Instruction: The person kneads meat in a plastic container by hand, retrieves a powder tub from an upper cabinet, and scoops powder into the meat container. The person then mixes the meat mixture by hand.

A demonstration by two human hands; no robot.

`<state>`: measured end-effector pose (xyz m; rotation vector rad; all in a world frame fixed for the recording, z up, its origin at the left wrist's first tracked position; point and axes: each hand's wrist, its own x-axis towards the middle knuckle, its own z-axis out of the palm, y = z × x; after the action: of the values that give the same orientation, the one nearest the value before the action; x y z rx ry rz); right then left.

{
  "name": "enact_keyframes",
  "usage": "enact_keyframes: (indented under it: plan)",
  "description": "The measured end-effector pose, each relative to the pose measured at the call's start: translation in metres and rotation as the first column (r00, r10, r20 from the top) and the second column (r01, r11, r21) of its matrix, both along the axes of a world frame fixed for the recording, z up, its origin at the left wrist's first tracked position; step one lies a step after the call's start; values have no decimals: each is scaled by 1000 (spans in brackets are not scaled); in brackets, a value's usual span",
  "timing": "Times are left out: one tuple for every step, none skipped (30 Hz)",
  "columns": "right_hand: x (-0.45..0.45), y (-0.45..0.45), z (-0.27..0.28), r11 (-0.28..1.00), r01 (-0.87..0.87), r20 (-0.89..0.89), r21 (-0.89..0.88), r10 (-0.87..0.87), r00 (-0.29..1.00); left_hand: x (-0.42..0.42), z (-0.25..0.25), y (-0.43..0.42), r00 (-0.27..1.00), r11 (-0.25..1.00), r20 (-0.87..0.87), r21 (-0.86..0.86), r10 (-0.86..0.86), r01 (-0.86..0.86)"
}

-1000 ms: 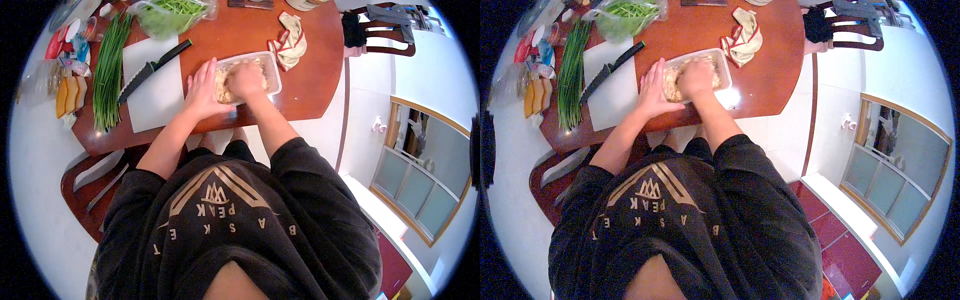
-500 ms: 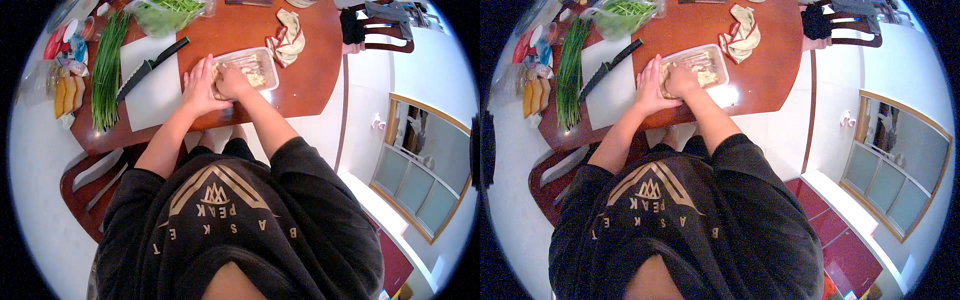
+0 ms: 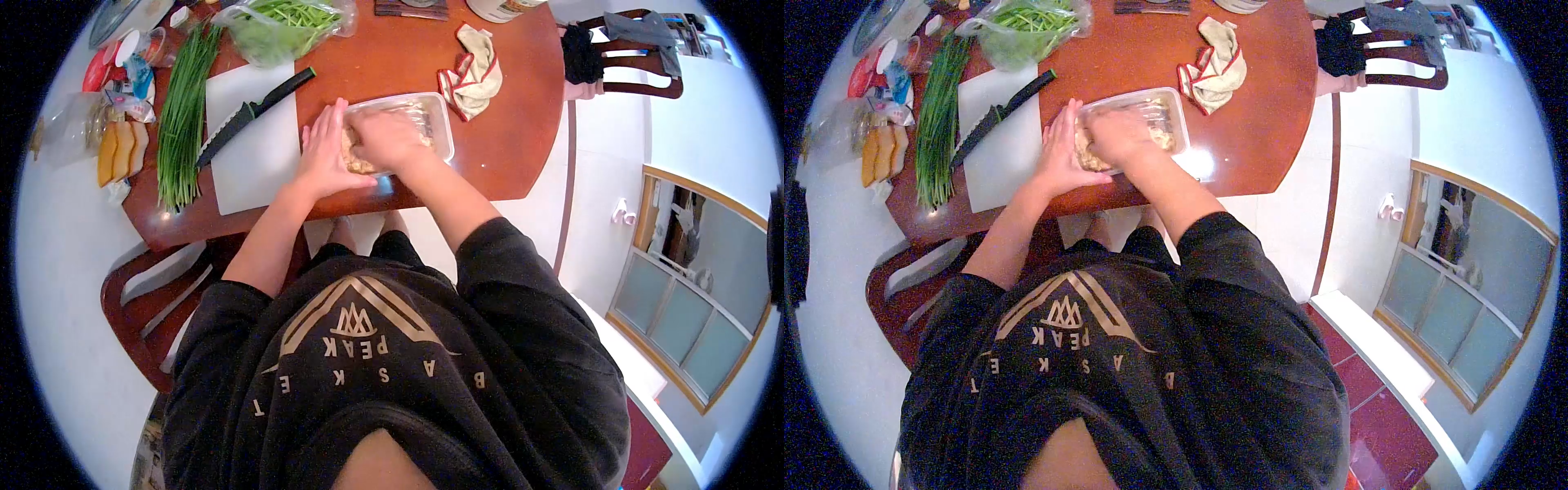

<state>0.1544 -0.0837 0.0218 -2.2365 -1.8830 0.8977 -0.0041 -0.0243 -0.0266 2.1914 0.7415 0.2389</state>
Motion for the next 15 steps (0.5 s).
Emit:
enact_keyframes:
  plan:
    - [-6,2,-24,984,-144,123,102,131,984,-1,1,-1,1000,1000,-17,2,2,-2]
    - [-5,1,-34,964,-212,142,159,190,971,-1,3,-1,999,1000,-33,4,6,-6]
    - [-2,-3,-44,938,-274,163,212,242,956,-2,5,-2,999,1000,-51,3,6,-6]
    - [2,-6,-47,905,-335,189,262,292,937,-3,6,-1,998,1000,-54,11,11,-11]
    - [10,-1,-19,893,-450,205,-13,443,873,-3,6,-1,998,1000,-55,19,19,-18]
    - [17,-1,-5,898,-424,195,-115,439,877,-3,7,-3,998,1000,-55,21,21,-20]
    - [27,0,8,894,-394,194,-213,434,880,-2,9,-3,998,1000,-61,13,16,-15]
    - [36,3,17,880,-363,196,-306,431,881,-2,11,-2,998,1000,-65,8,15,-15]
    - [40,5,19,857,-327,194,-398,427,883,-2,11,-2,997,1000,-75,1,12,-12]
    - [40,4,13,886,-366,176,-285,423,889,-2,11,-2,997,1000,-75,11,12,-11]
    - [38,0,-1,903,-396,154,-168,421,894,-2,10,-2,997,1000,-77,21,11,-9]
    - [35,-3,-14,907,-418,129,-48,420,898,-2,8,-3,997,1000,-82,30,9,-7]
    - [30,-2,-25,904,-427,102,-12,426,899,-2,8,-2,997,999,-73,38,7,-5]
    - [22,2,-36,899,-437,73,25,434,898,-2,8,-1,998,999,-66,46,8,-5]
    - [12,3,-46,894,-444,40,59,442,896,-4,9,-2,998,999,-61,50,7,-4]
